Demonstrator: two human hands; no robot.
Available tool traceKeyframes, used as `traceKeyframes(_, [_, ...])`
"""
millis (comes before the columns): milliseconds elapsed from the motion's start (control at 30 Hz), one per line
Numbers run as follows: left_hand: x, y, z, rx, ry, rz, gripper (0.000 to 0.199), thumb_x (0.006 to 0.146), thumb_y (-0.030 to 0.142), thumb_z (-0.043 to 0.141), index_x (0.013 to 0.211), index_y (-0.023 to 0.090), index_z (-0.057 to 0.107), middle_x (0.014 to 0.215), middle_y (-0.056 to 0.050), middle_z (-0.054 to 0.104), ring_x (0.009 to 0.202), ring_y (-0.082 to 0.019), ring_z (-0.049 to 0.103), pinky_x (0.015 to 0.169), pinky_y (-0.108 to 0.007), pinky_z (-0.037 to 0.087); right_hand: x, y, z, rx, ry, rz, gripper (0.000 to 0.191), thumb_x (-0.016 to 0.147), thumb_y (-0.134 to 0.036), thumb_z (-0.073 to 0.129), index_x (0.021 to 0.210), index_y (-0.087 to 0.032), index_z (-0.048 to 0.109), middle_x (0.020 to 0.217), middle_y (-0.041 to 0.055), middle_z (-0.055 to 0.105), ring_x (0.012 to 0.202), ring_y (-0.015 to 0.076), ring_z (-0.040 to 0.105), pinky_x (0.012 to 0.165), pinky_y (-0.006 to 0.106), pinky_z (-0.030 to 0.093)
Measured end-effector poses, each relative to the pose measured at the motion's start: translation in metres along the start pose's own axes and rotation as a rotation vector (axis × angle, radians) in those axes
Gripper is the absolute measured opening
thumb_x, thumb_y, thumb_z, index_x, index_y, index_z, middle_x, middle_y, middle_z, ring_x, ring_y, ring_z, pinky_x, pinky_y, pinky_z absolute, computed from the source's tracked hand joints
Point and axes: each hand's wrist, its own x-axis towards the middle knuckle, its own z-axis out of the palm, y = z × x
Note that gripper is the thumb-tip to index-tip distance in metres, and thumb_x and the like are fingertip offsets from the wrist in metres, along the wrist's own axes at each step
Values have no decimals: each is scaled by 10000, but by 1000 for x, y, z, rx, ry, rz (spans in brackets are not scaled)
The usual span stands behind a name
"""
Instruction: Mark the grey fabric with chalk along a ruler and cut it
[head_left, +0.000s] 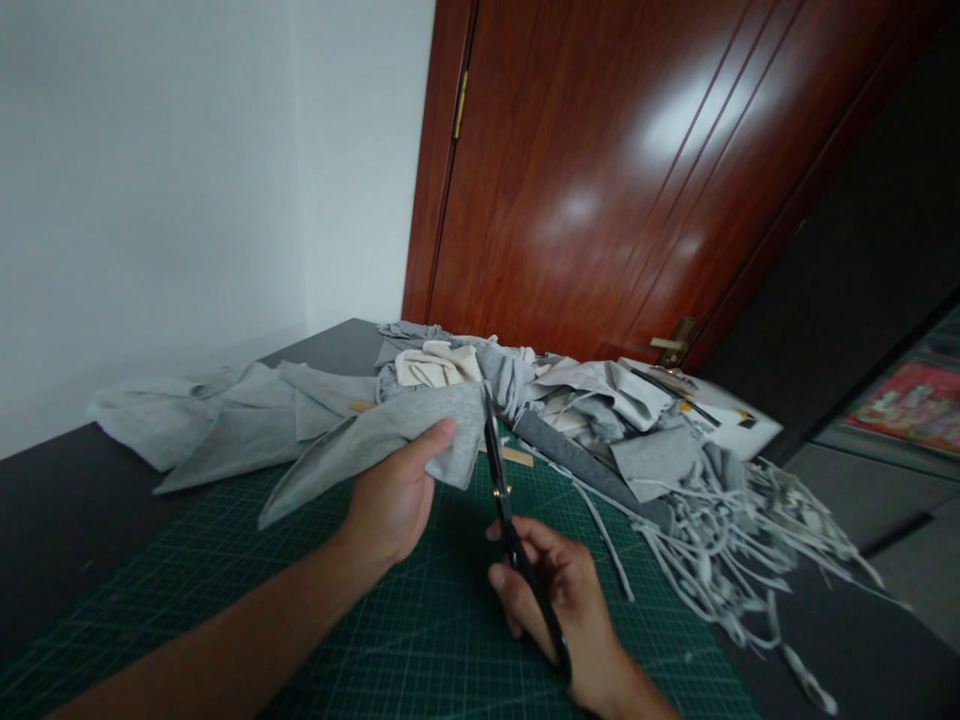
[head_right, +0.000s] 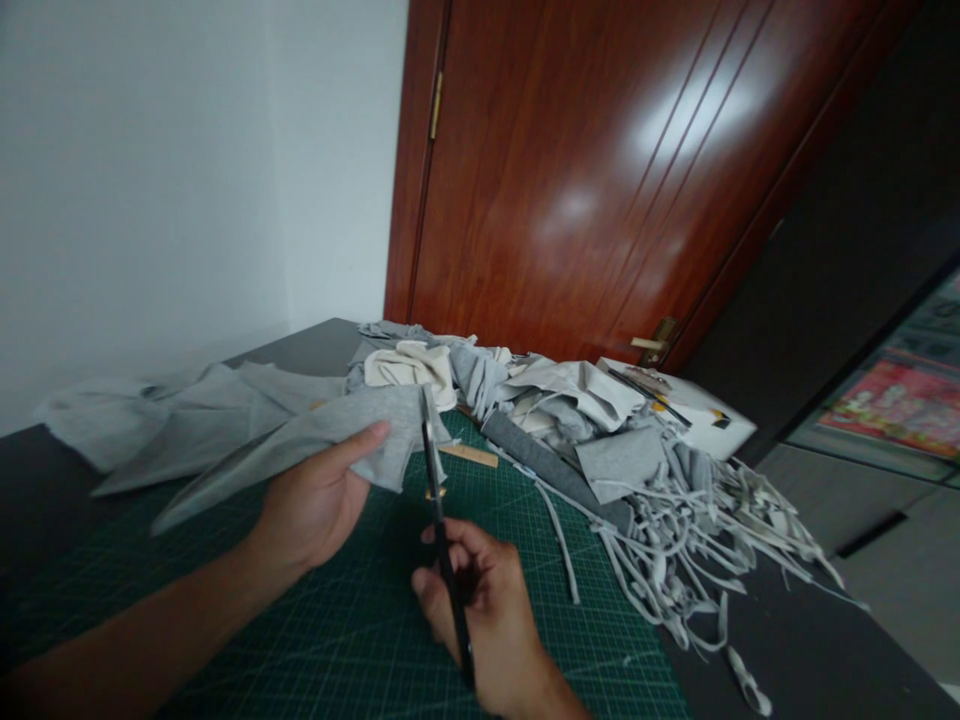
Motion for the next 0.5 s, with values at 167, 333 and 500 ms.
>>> traceKeyframes(167, [-3, -6, -4, 72, -47, -33, 620, 609, 342, 1006, 1168, 186, 787, 1251, -92, 818, 1371, -390, 650, 1272, -551, 410, -1, -3, 0, 48, 3, 37, 474, 897, -581, 818, 1091, -175, 668, 599, -95, 458, 455, 81, 389, 438, 190, 308])
traceKeyframes(333, [-3, -13, -13, 165, -67, 8, 552, 681, 364, 973, 1180, 211, 792, 1269, -87, 816, 1429, -367, 609, 1296, -528, 372, -1, -1, 0, 75, 21, 55, 503, 874, -575, 846, 1115, -168, 676, 593, -94, 471, 435, 81, 404, 425, 191, 333])
traceKeyframes(500, [0, -18, -23, 219, -130, -51, 494, 771, 403, 927, 1202, 205, 792, 1253, -87, 825, 1438, -367, 604, 1308, -529, 347, -2, 1, -1, 100, 17, 64, 469, 858, -505, 878, 1122, -166, 691, 617, -85, 499, 449, 76, 419, 432, 180, 349])
